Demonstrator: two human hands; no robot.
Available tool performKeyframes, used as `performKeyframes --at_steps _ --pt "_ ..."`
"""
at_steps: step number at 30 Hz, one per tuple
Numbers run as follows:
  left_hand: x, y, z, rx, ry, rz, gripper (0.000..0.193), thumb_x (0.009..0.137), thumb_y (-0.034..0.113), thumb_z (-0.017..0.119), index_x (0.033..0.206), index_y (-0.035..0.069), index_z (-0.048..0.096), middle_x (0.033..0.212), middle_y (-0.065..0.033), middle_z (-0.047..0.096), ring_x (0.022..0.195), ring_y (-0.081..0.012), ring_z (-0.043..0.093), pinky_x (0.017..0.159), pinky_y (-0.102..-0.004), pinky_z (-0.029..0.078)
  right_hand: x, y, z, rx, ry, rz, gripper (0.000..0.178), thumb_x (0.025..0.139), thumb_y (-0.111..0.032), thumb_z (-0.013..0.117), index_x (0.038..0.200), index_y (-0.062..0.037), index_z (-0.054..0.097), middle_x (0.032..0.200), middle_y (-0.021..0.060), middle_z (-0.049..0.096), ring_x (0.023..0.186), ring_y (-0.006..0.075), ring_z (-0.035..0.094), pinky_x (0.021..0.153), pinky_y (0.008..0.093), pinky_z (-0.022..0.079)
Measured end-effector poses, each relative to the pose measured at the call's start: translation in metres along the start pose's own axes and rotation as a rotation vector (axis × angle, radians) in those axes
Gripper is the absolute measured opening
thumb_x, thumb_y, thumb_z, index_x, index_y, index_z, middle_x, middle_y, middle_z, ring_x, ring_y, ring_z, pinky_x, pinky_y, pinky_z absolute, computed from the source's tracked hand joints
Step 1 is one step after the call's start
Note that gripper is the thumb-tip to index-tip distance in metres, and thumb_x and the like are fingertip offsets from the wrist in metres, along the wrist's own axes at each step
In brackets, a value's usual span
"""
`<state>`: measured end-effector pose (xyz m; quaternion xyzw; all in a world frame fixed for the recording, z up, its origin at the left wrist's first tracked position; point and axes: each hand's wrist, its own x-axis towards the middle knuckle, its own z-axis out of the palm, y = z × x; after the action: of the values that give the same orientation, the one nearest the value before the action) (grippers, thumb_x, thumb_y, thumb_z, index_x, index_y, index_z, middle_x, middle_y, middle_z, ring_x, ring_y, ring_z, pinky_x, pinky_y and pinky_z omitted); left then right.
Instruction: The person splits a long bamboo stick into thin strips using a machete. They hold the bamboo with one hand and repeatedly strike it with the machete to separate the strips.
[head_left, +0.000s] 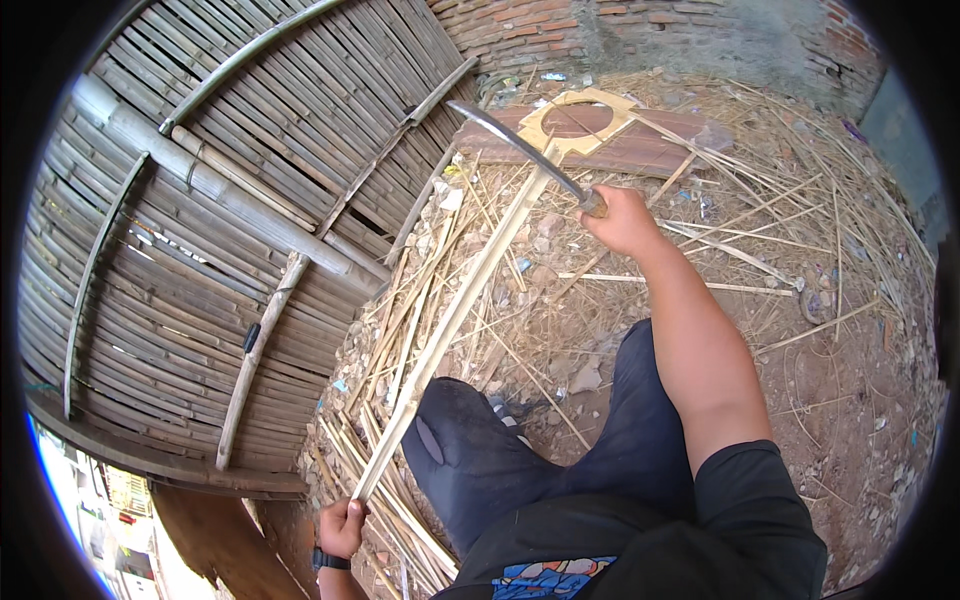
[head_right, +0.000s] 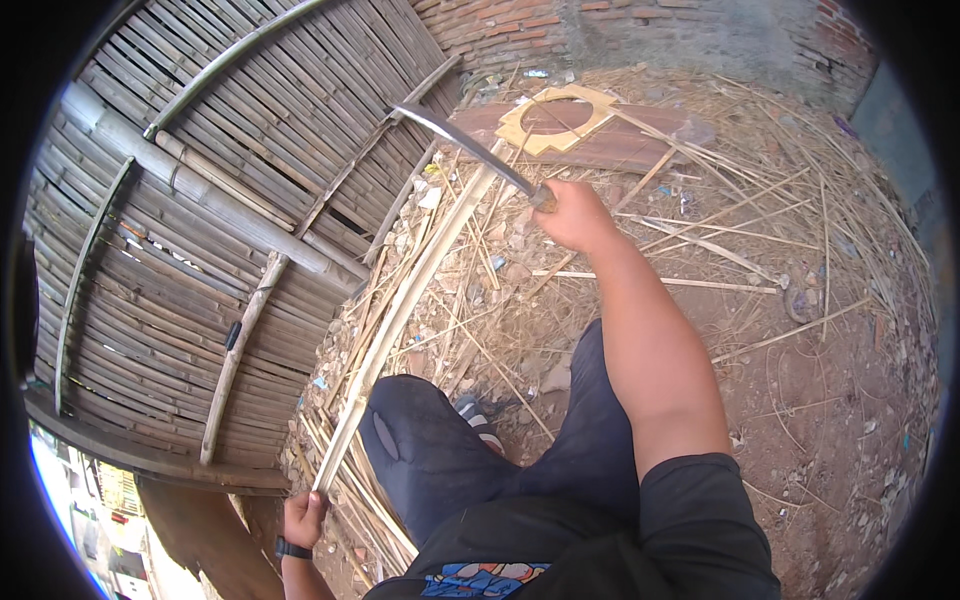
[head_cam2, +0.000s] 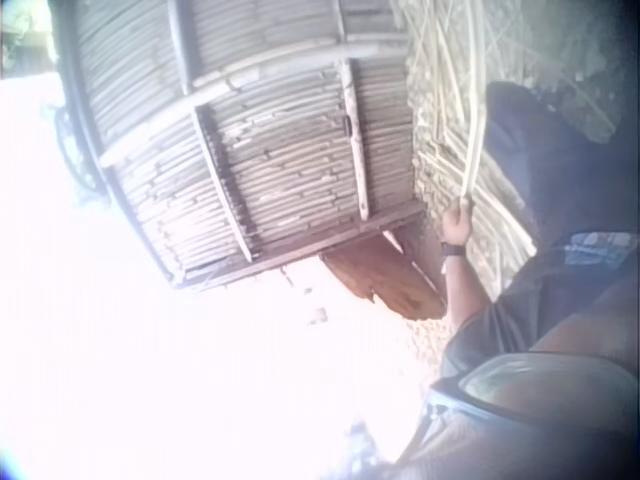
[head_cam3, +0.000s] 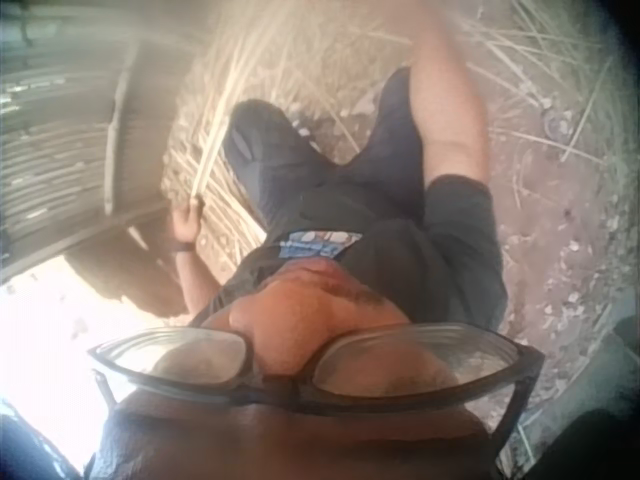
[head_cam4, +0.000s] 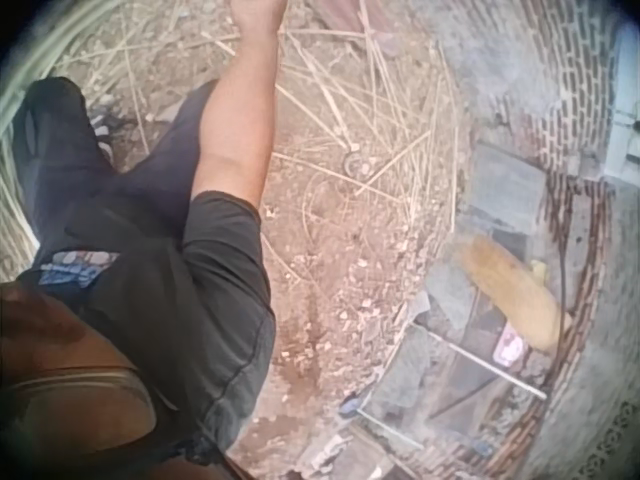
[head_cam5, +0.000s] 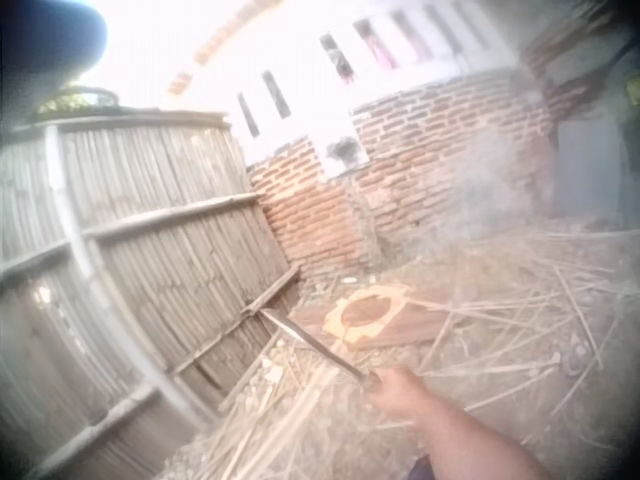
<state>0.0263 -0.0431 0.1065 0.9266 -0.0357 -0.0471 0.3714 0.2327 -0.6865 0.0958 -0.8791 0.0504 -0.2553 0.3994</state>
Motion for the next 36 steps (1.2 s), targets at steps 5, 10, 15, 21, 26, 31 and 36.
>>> performKeyframes --at_steps 5,10,15,21,26,31,36 --pt "0.002 0.004 0.011 -0.036 0.014 0.037 0.057 0.105 0.046 0.051 0.079 -0.002 0.067 0.057 0.0009 0.052 0.054 -0.0077 0.047 0.051 -0.0277 0.038 -0.011 -0.049 -0.001 -0.24 -0.262 -0.291 0.031 0.081 -0.026 0.075 0.107 -0.0087 0.071 0.088 0.0184 0.072 0.085 0.0357 0.07 0.076 0.0444 0.053" --pt "0.001 0.02 -0.002 0.152 0.034 0.081 0.061 0.104 0.051 0.051 0.077 -0.001 0.067 0.055 -0.0026 0.054 0.053 -0.0115 0.052 0.051 -0.0306 0.04 0.0 -0.006 -0.012 -0.098 0.102 0.114 0.036 0.082 -0.027 0.074 0.111 -0.0067 0.07 0.089 0.018 0.073 0.086 0.0345 0.071 0.077 0.0438 0.054" --pt "0.0 0.017 -0.001 0.125 0.048 0.071 0.059 0.103 0.049 0.052 0.076 -0.001 0.067 0.055 -0.0028 0.054 0.052 -0.0123 0.052 0.051 -0.0312 0.04 -0.006 -0.029 -0.013 -0.086 -0.109 -0.062 0.042 0.082 -0.026 0.074 0.118 -0.0047 0.069 0.091 0.0201 0.073 0.087 0.0358 0.071 0.078 0.0441 0.054" --pt "0.003 0.028 0.002 0.195 0.057 0.096 0.055 0.103 0.045 0.053 0.077 -0.001 0.068 0.056 -0.0072 0.055 0.054 -0.0162 0.055 0.053 -0.0335 0.042 -0.005 -0.021 -0.01 -0.047 -0.049 0.045 0.037 0.08 -0.024 0.074 0.113 -0.0075 0.07 0.091 0.0211 0.071 0.088 0.039 0.069 0.078 0.0455 0.054" --pt "0.004 0.03 0.006 0.315 0.18 0.218 0.051 0.103 0.042 0.053 0.08 -0.001 0.068 0.06 -0.0148 0.059 0.058 -0.0278 0.062 0.055 -0.0384 0.045 -0.007 -0.038 -0.006 -0.211 -0.226 -0.232 0.031 0.08 -0.024 0.074 0.107 -0.0089 0.069 0.087 0.0197 0.07 0.087 0.0382 0.07 0.078 0.0453 0.054" --pt "0.005 0.043 0.0 0.42 0.201 0.233 0.047 0.102 0.039 0.053 0.078 0.0 0.067 0.062 -0.0176 0.058 0.058 -0.036 0.061 0.055 -0.0423 0.045 0.0 -0.006 -0.009 -0.031 -0.062 0.078 0.04 0.083 -0.031 0.076 0.112 -0.0046 0.07 0.085 0.0199 0.071 0.085 0.036 0.07 0.081 0.0438 0.052" --pt "0.008 0.031 0.008 0.368 0.211 0.236 0.046 0.102 0.038 0.054 0.081 0.0 0.067 0.063 -0.018 0.059 0.057 -0.035 0.061 0.055 -0.0415 0.045 -0.008 -0.034 0.005 0.06 -0.193 -0.01 0.046 0.084 -0.036 0.077 0.112 0.0 0.068 0.084 0.0228 0.07 0.081 0.0348 0.07 0.078 0.0443 0.052"
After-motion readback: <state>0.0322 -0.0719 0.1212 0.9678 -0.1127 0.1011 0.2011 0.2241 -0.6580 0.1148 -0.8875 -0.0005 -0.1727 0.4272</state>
